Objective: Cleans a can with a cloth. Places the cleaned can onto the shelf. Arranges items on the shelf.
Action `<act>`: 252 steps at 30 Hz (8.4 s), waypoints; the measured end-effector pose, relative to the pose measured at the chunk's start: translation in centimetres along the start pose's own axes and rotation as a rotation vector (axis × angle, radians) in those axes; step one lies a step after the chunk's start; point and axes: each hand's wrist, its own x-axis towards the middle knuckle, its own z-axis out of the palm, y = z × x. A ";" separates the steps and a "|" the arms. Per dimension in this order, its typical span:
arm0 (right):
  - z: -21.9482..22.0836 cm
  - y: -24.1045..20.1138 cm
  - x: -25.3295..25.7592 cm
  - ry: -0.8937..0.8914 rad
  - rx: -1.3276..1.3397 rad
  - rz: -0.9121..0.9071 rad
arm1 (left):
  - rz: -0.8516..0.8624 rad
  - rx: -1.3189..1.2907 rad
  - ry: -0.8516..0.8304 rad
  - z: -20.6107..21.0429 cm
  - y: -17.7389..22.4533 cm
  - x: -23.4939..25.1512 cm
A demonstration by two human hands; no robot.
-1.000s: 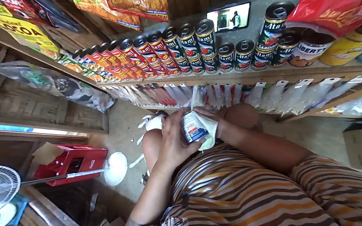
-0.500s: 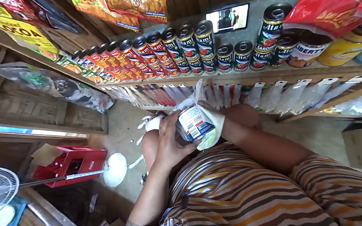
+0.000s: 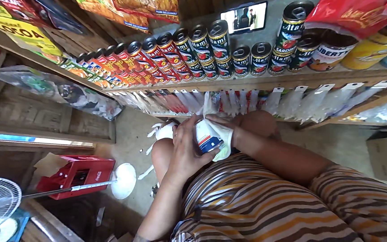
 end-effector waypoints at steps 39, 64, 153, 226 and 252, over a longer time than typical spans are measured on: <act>-2.5 0.1 0.8 -0.271 0.074 -0.159 | 0.022 -0.067 0.077 0.0 -1.2 -0.3; -2.4 0.4 -0.4 -0.195 -0.013 -0.236 | 0.035 -0.010 0.084 0.4 -1.2 -0.2; 3.7 2.2 -4.9 0.241 -0.567 -0.353 | 0.254 -0.167 0.384 -4.1 -0.6 -2.8; 7.3 0.6 -7.2 0.145 0.184 -0.295 | -0.051 -0.385 0.452 3.4 0.5 -3.9; 3.6 3.6 -3.4 0.271 0.132 -0.240 | -0.026 -0.316 0.462 4.2 -0.1 -4.1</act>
